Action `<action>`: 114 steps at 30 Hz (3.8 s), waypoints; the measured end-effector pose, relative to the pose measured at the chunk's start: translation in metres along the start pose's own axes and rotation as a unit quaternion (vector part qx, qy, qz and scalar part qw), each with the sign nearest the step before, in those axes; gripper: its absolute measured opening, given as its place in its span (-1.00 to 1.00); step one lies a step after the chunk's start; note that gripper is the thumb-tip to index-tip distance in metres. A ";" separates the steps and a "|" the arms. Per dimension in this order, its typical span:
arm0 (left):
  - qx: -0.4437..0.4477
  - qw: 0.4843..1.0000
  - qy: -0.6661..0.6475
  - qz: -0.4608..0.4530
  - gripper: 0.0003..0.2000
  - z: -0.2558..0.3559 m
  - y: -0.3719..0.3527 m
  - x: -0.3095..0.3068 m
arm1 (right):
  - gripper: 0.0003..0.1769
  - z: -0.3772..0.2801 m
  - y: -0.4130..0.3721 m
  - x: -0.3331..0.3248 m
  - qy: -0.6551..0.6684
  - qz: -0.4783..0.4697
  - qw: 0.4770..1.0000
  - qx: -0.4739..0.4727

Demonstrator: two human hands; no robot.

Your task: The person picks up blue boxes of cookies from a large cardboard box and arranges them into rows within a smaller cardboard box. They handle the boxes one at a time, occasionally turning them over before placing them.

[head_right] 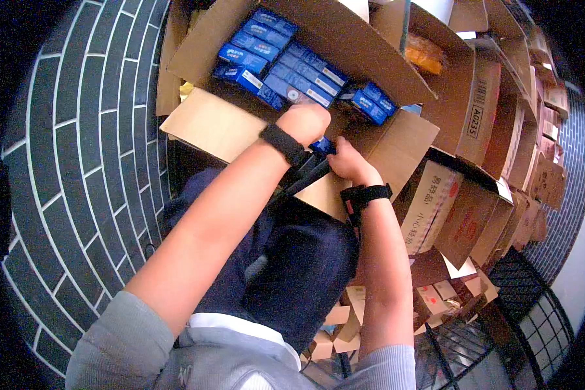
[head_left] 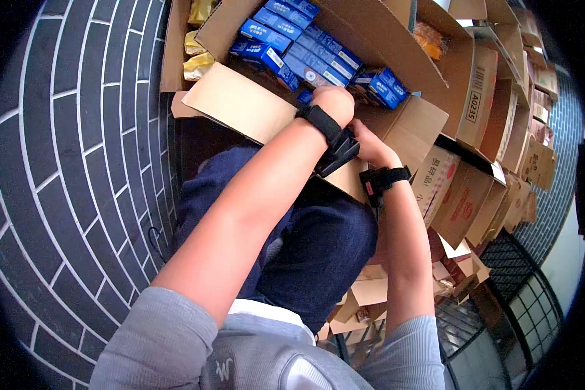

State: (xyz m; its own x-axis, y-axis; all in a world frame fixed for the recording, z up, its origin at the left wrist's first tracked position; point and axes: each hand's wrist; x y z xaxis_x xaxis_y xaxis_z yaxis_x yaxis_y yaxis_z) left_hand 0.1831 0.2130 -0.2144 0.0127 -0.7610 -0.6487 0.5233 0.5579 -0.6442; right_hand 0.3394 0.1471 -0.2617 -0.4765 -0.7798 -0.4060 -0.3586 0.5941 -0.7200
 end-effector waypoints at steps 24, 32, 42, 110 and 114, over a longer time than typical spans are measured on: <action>0.213 0.900 -0.318 0.209 -0.64 -0.030 -0.008 -0.072 | -0.55 -0.046 -0.055 -0.039 0.337 0.289 0.891 -0.098; 0.159 0.834 -0.484 0.213 -0.54 -0.028 0.000 -0.079 | -0.59 -0.049 -0.088 -0.049 0.490 0.309 0.800 -0.154; 0.239 0.803 -0.490 0.242 -0.34 -0.030 -0.002 -0.076 | -0.59 -0.076 -0.094 -0.043 0.518 0.393 0.755 -0.084; 0.069 0.965 -0.246 -0.058 -0.50 -0.002 0.017 -0.044 | -0.54 -0.043 -0.041 -0.047 -0.041 0.303 0.950 0.059; 0.134 0.930 -0.291 -0.181 -0.61 0.004 0.005 -0.056 | -0.57 -0.042 -0.050 -0.055 0.038 0.309 0.950 0.009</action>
State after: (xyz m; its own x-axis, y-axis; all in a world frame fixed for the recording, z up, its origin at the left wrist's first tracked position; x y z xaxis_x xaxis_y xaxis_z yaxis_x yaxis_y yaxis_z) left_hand 0.1880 0.2573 -0.1796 0.2121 -0.9768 -0.0288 0.7761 0.1863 -0.6024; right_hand 0.3499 0.1687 -0.1794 -0.6492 -0.2651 -0.7129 0.0228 0.9301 -0.3667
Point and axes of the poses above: each hand's wrist, its own y-axis towards the middle knuckle, its own x-axis out of the palm, z = x × y, and after that the axes turned 8 degrees about -z, right-handed
